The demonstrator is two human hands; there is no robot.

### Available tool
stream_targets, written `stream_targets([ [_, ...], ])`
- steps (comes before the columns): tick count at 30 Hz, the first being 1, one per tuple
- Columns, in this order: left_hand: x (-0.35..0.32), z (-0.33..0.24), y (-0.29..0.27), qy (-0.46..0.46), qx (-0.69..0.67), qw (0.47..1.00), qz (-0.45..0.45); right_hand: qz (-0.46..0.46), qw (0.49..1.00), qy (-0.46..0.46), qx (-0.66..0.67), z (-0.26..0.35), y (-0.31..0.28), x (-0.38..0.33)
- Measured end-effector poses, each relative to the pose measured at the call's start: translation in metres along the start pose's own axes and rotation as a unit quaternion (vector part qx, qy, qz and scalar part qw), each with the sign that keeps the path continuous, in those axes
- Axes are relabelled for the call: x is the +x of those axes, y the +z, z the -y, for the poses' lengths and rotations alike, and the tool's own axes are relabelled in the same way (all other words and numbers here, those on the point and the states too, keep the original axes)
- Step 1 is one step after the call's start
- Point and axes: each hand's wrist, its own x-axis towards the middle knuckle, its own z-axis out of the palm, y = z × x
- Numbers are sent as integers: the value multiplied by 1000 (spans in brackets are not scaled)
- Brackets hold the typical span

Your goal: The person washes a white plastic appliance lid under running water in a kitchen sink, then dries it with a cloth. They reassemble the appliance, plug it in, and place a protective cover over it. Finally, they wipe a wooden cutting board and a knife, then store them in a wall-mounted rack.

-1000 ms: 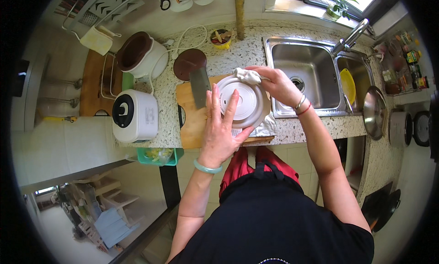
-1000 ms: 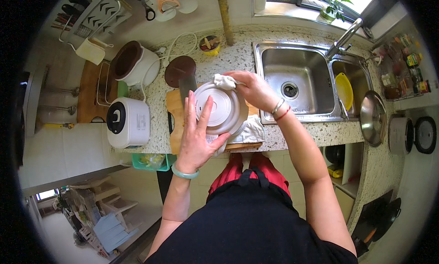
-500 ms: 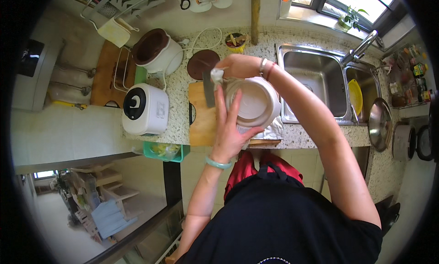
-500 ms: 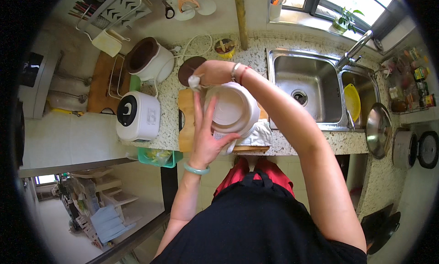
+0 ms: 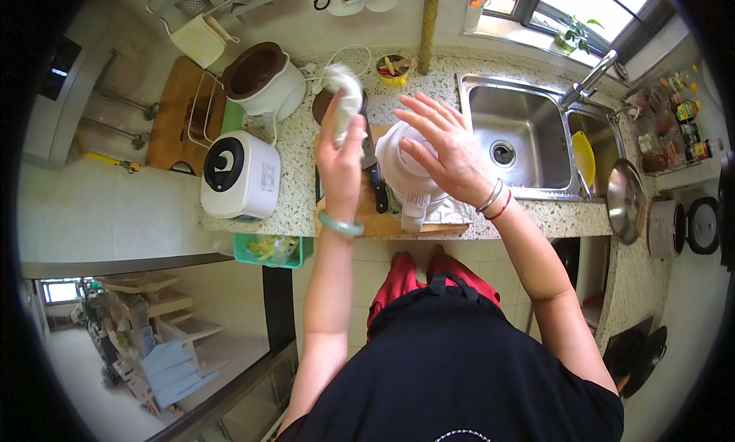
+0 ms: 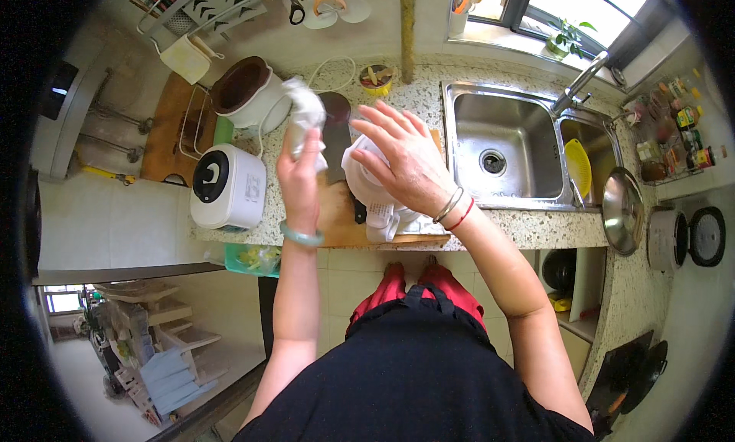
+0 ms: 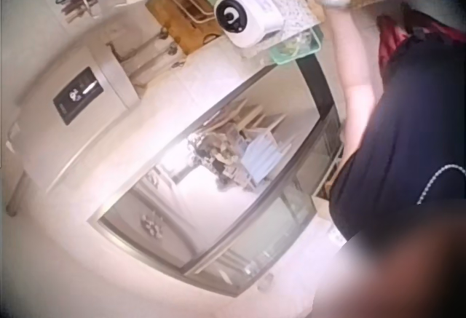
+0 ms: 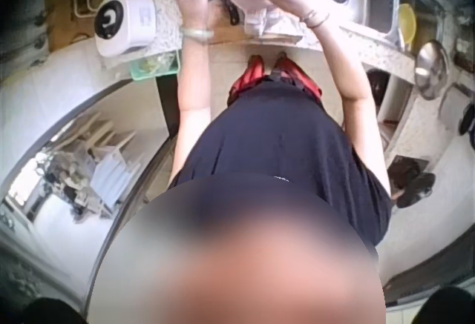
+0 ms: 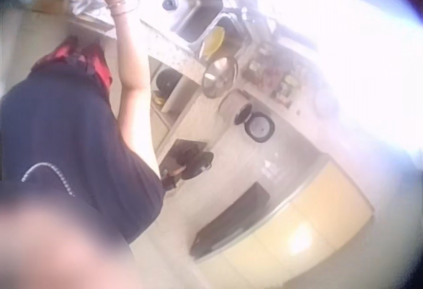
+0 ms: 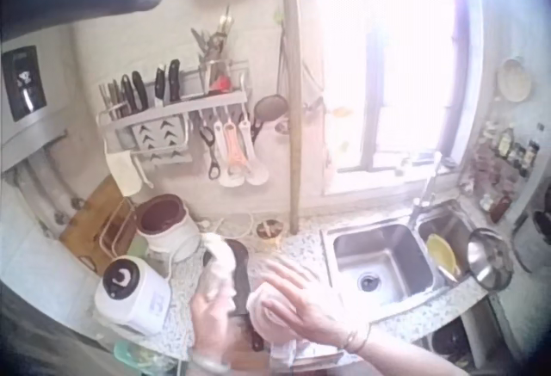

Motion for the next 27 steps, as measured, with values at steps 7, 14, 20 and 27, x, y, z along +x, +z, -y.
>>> stream_targets([
  [7,-7,44,8,177,318,922,133,-45,995,39,-77,-9,35,-24],
  [14,-51,45,2,218,380,893,102,-46,993,75,-82,-9,39,-25],
  [20,-91,26,-1,243,493,831,80,-46,991,82,-91,-7,42,-24],
  [27,-128,14,-4,243,394,878,120,-50,994,68,-71,-12,43,-26],
])
